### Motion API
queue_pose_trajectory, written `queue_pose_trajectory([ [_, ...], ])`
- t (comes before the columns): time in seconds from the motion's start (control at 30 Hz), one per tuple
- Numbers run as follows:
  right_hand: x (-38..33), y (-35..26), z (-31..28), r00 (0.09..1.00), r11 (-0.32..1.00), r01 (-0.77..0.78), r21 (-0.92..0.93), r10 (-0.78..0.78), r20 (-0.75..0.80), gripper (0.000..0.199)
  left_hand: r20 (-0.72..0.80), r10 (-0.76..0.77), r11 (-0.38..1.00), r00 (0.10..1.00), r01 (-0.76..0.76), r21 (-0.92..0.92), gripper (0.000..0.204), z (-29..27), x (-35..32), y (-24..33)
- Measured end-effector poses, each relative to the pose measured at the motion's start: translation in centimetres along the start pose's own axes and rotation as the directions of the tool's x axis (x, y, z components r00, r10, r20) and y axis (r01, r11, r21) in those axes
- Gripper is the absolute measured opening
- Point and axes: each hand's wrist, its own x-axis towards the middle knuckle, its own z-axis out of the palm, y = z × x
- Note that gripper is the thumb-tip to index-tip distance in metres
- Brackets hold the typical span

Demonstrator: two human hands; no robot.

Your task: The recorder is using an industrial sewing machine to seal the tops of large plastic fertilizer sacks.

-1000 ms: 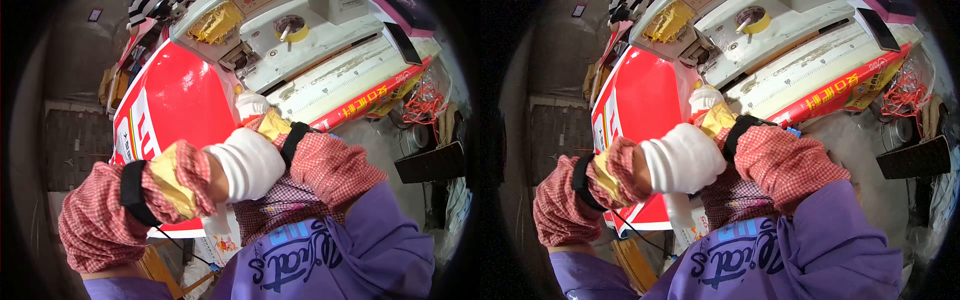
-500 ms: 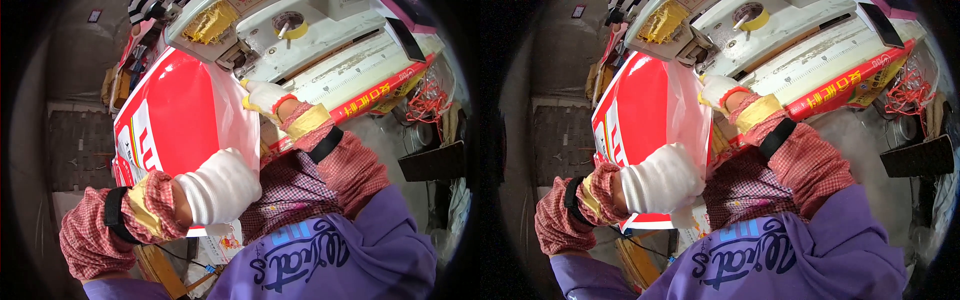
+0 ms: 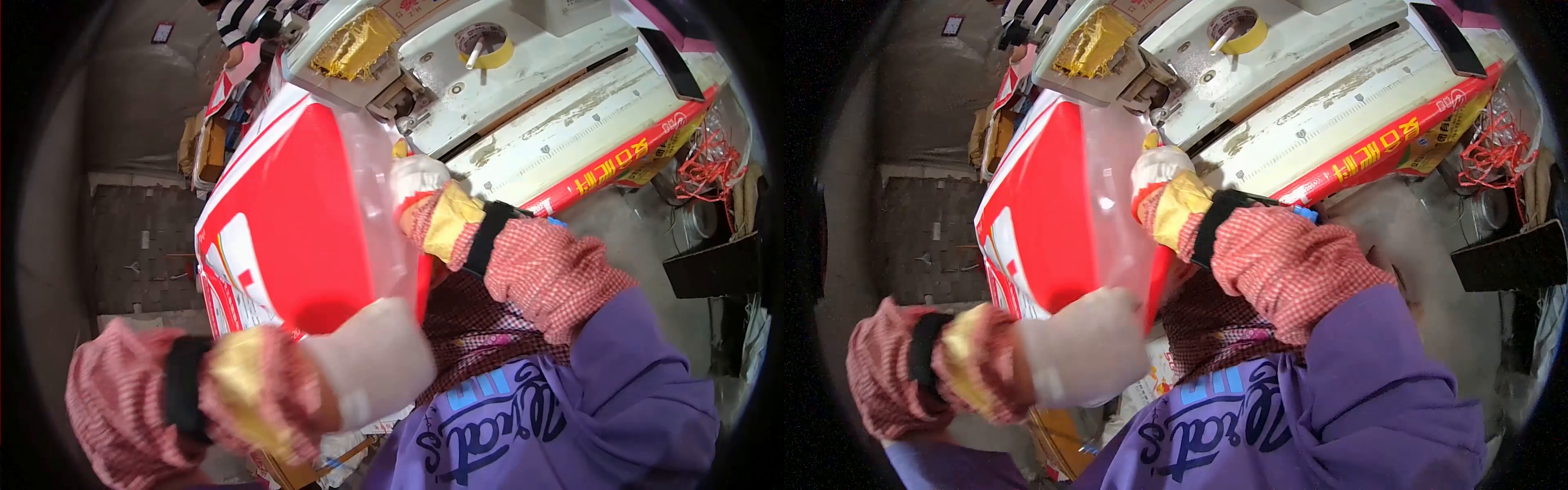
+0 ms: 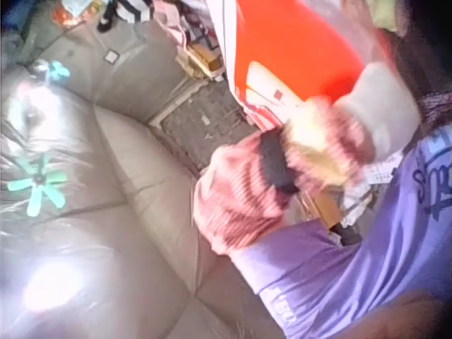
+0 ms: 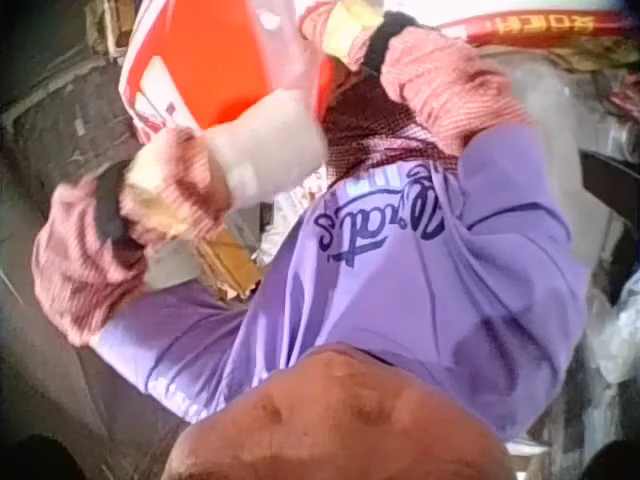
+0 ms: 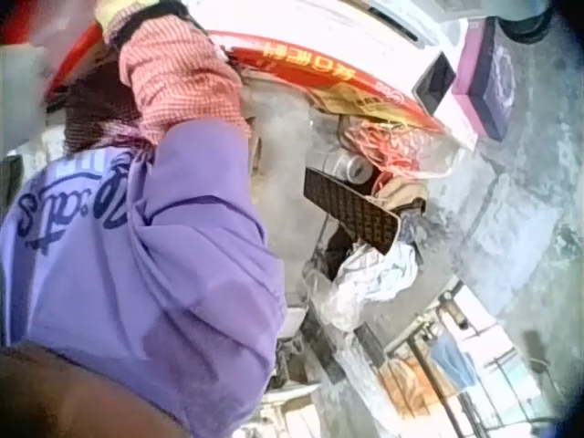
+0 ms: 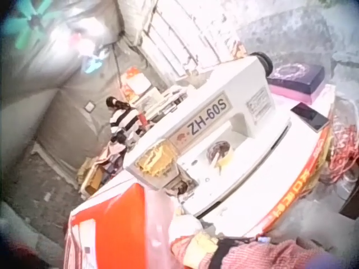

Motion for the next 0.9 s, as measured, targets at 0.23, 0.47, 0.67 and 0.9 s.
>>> queue_pose_trajectory([
  [0.23,-0.6,-2.6,-2.0,0.99,0.995,-0.077,-0.063,0.069,-0.119,0.013,0.339,0.422,0.413,0.841,-0.512,0.754,0.012,-5.0,1.1,0.2],
  [0.47,0.1,-2.4,5.5,0.983,0.951,-0.091,-0.295,0.037,-0.182,0.014,-0.248,0.081,0.289,0.965,0.216,0.933,0.058,-13.2,3.3,-3.2],
  [0.67,-0.8,0.1,1.8,0.965,0.976,0.21,0.057,-0.197,-0.174,0.007,0.147,0.128,0.275,0.981,-0.177,0.945,0.022,-11.3,2.3,-6.4],
  [0.9,-0.2,-0.8,1.5,0.983,0.998,-0.033,-0.052,0.023,-0.183,0.018,0.431,0.576,0.478,0.695,-0.714,0.512,0.012,0.1,-0.2,-2.8],
])
